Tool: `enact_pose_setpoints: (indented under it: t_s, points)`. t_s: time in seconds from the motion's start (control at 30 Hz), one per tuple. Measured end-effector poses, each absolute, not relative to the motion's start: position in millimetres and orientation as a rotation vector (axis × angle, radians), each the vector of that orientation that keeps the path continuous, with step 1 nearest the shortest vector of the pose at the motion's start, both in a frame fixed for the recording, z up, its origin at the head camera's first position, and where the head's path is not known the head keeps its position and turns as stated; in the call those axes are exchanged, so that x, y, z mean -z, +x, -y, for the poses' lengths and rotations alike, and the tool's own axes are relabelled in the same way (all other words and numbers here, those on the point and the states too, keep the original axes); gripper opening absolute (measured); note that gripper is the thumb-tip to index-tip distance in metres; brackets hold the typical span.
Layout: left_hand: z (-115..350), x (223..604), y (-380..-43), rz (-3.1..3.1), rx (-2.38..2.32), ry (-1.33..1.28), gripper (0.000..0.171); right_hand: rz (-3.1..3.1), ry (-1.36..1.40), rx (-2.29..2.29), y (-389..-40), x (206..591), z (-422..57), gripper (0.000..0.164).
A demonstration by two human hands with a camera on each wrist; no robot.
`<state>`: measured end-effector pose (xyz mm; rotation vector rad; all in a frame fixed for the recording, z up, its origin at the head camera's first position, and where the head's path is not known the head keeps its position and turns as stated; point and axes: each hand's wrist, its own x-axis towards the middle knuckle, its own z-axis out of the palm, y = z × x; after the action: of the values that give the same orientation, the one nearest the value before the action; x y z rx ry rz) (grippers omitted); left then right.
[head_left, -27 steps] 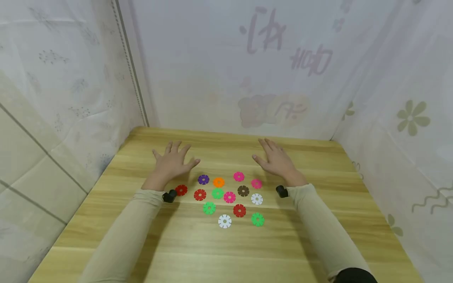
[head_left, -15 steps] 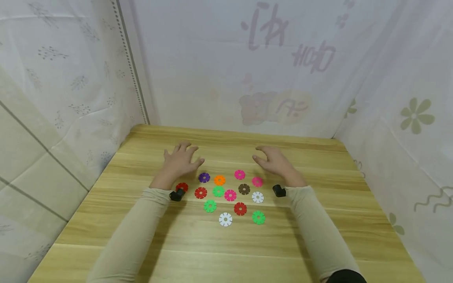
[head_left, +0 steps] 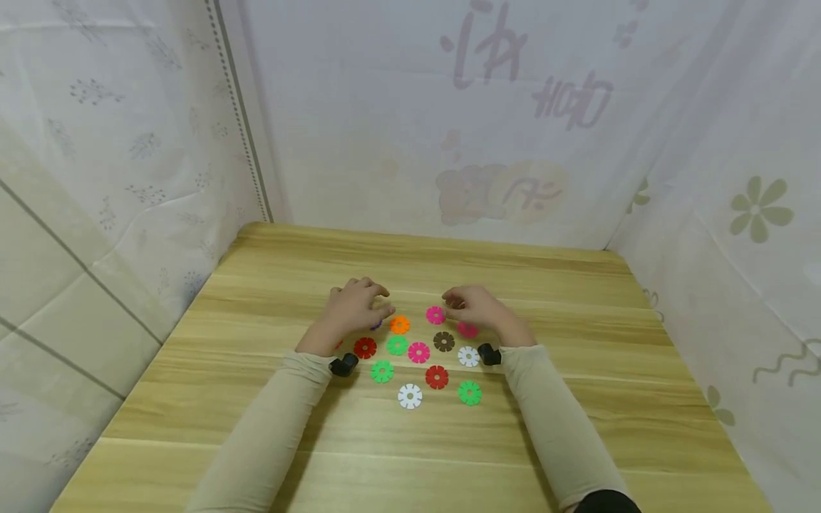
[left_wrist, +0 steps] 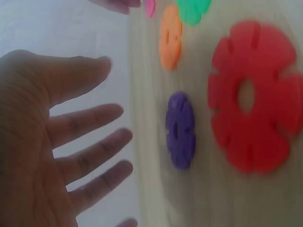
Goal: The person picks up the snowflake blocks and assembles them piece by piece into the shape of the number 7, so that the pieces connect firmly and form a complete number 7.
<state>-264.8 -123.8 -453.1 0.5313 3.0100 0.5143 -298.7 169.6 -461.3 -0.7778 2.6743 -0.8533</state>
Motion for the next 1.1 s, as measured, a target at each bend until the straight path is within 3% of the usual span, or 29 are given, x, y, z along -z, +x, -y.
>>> enact_pose_setpoints:
  t_s: [0.3,0.77,0.93,1.1]
  points:
    - [107.6,465.1,-260.6,-2.924,-0.467,0.574,0.04,-2.685,-0.775,0.785,-298.0,472.1,-158.4,0.044]
    - [102.1,468.7,-264.6,-2.889,-0.576,0.501,0.032,-2.657,-0.748,0.861,-300.0,478.7,-153.0,0.031]
    - [103.9,468.8,-268.4,-2.81,-0.829,0.458,0.029,-2.614,-0.715,1.004,-302.6,482.1,-156.8,0.028]
    - [109.9,469.7,-270.5,-2.558,-1.372,0.324,0.024,-2.617,-0.675,1.113,-302.8,484.4,-159.1,0.015]
